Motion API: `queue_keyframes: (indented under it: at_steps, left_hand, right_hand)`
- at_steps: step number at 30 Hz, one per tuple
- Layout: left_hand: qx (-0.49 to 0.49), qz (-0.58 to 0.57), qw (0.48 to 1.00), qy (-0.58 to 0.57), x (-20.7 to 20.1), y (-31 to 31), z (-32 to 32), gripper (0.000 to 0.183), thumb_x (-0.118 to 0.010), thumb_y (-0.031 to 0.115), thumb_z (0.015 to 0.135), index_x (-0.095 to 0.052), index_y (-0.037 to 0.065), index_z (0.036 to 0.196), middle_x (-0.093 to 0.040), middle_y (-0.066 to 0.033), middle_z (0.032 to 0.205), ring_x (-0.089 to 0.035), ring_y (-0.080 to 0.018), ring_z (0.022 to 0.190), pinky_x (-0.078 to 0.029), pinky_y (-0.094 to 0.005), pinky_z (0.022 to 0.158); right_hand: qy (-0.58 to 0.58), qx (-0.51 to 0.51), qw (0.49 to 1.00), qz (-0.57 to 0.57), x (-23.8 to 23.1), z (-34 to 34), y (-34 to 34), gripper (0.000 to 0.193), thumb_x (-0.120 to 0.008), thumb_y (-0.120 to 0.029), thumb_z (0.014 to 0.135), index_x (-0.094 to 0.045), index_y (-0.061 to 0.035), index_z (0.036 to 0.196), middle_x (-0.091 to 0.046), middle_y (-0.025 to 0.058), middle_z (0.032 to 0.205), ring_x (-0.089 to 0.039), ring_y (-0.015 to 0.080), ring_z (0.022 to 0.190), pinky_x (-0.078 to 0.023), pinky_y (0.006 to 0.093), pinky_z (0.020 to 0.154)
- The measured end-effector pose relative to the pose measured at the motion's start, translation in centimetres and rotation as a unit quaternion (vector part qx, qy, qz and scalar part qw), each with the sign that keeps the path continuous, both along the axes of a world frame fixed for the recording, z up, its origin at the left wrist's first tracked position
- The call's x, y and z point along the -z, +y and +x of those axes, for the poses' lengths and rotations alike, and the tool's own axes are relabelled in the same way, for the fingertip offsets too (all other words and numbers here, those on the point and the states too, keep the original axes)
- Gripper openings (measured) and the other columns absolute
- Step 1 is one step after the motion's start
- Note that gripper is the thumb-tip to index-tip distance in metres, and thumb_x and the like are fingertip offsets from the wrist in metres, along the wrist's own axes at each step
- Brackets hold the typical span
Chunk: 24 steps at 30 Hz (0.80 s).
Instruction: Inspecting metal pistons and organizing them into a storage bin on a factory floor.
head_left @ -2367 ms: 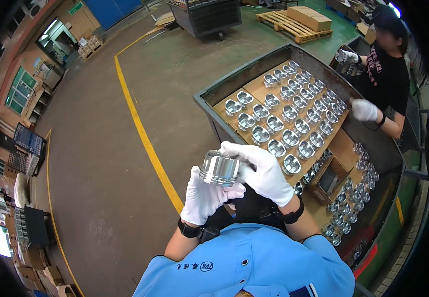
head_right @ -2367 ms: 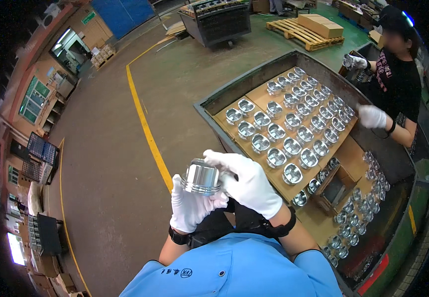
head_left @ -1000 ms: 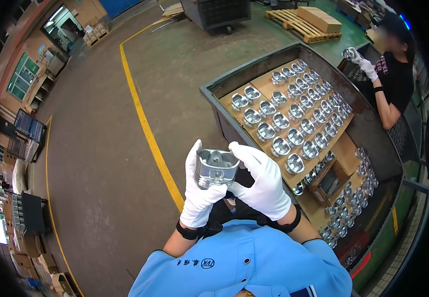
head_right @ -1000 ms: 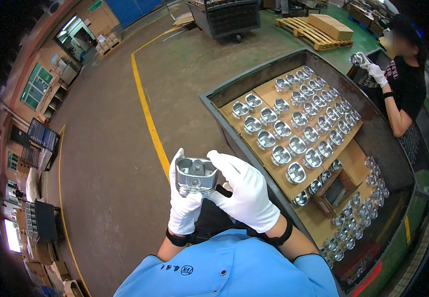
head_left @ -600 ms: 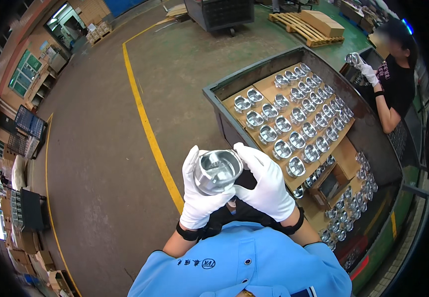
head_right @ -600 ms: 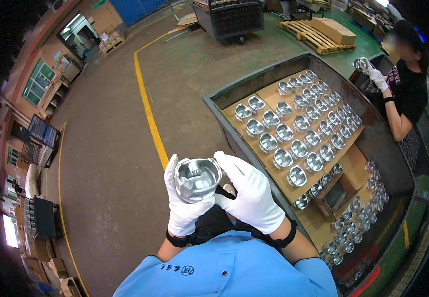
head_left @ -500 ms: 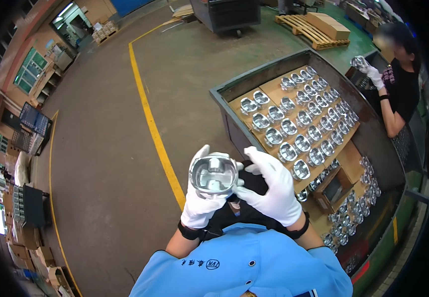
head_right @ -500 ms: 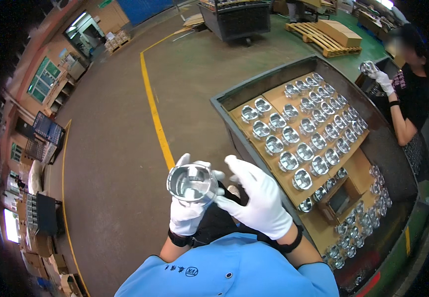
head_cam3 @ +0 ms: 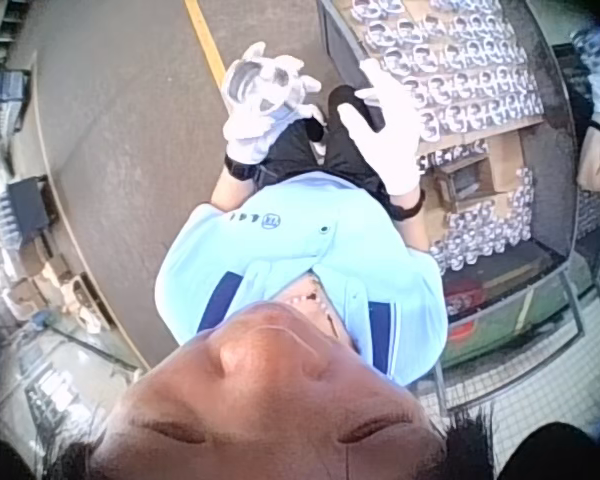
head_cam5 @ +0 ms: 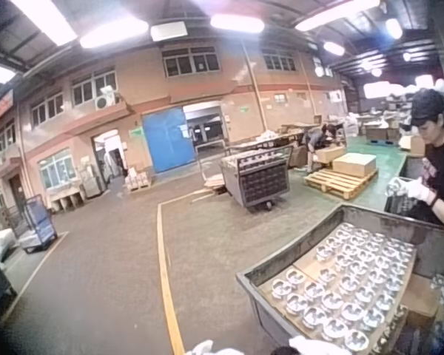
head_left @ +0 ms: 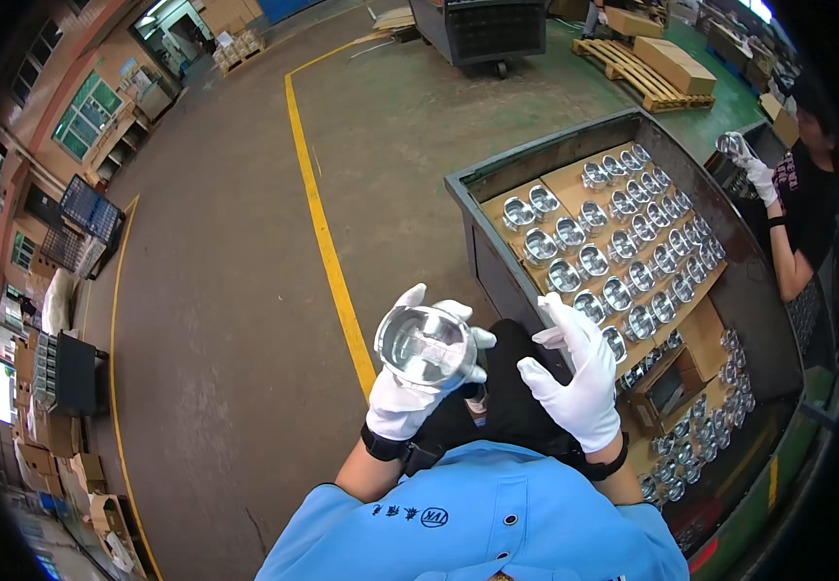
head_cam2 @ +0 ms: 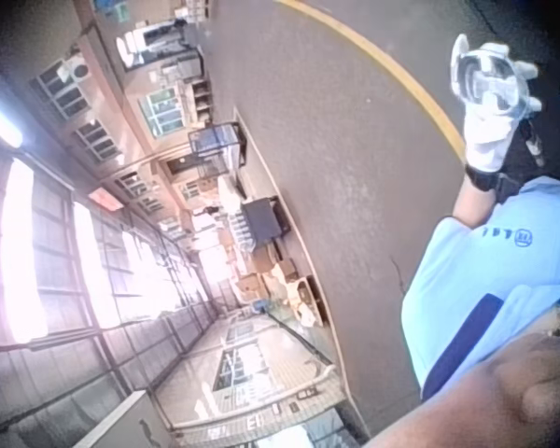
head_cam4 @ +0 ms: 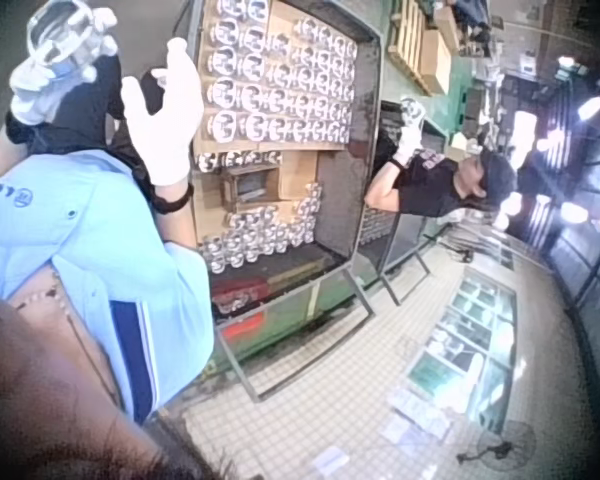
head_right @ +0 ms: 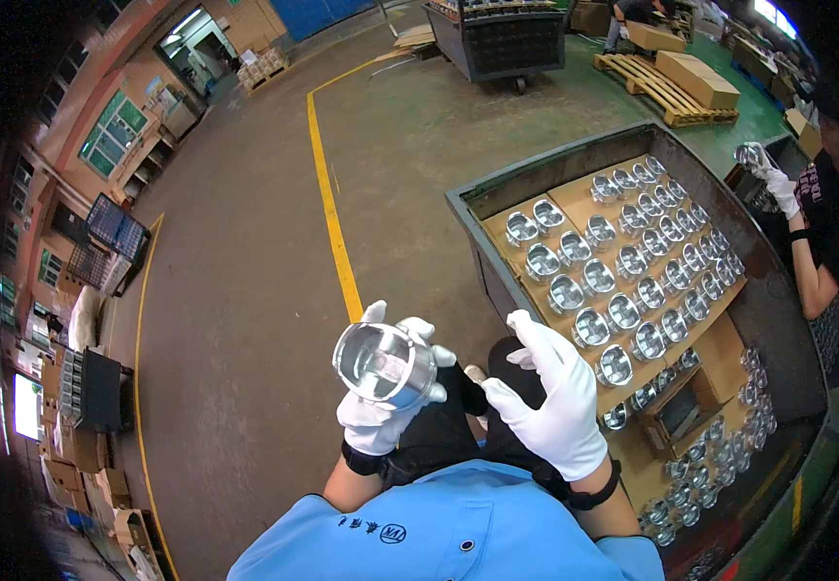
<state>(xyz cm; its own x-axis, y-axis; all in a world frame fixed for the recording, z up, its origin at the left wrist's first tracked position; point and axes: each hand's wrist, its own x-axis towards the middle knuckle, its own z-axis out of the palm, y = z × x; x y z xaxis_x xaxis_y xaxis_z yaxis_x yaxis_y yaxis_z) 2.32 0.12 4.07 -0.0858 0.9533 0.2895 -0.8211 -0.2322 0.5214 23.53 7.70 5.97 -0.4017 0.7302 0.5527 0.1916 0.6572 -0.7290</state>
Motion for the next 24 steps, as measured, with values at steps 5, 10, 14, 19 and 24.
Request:
queue_keyframes:
  at_steps: [5,10,14,19,24]
  left_hand:
    - [-0.12,-0.013,0.982,0.147,0.7,0.2,0.2,0.115,-0.092,0.011,0.067,-0.023,0.018,0.159,-0.041,-0.0237,0.146,-0.051,-0.0506,0.129,-0.059,-0.0591,0.093]
    - [-0.143,-0.029,0.963,0.229,1.5,0.2,-0.3,0.115,-0.094,0.011,0.066,-0.024,0.014,0.157,-0.048,-0.0218,0.141,-0.059,-0.0449,0.123,-0.058,-0.0551,0.095]
    - [-0.129,-0.05,0.967,0.212,0.2,0.2,0.4,0.113,-0.094,0.014,0.067,-0.025,0.008,0.155,-0.053,-0.0217,0.137,-0.061,-0.0421,0.121,-0.059,-0.0512,0.095]
    - [-0.1,-0.111,0.973,0.173,-0.6,0.1,1.0,0.104,-0.092,0.016,0.071,-0.029,0.003,0.153,-0.057,-0.022,0.133,-0.067,-0.0393,0.111,-0.061,-0.049,0.091]
    - [-0.088,-0.129,0.971,0.181,-0.9,-0.2,1.3,0.094,-0.089,0.019,0.075,-0.034,0.003,0.15,-0.063,-0.0213,0.125,-0.071,-0.0365,0.102,-0.063,-0.0448,0.084]
  right_hand:
    - [-0.004,0.023,1.0,-0.015,0.5,0.5,0.0,0.066,-0.081,-0.012,0.082,-0.055,0.002,0.14,-0.065,0.0183,0.121,-0.069,0.0226,0.088,-0.057,0.033,0.077]
    - [-0.009,0.024,1.0,-0.015,0.2,0.5,-0.1,0.063,-0.079,-0.01,0.083,-0.055,0.0024,0.14,-0.065,0.0179,0.12,-0.069,0.0227,0.087,-0.057,0.0328,0.077]
    - [-0.015,0.021,1.0,-0.015,0.4,0.7,0.0,0.06,-0.078,-0.011,0.084,-0.056,0.003,0.139,-0.067,0.018,0.118,-0.07,0.0229,0.087,-0.057,0.0327,0.077]
    - [-0.033,0.003,0.999,-0.018,0.1,0.9,-0.1,0.054,-0.073,-0.007,0.087,-0.058,0.0031,0.137,-0.069,0.0183,0.118,-0.071,0.0222,0.084,-0.057,0.0325,0.076]
    - [-0.021,0.003,1.0,0.006,-0.2,1.0,-0.5,0.047,-0.07,-0.002,0.088,-0.061,0.003,0.134,-0.069,0.0174,0.117,-0.07,0.0209,0.079,-0.056,0.0315,0.073]
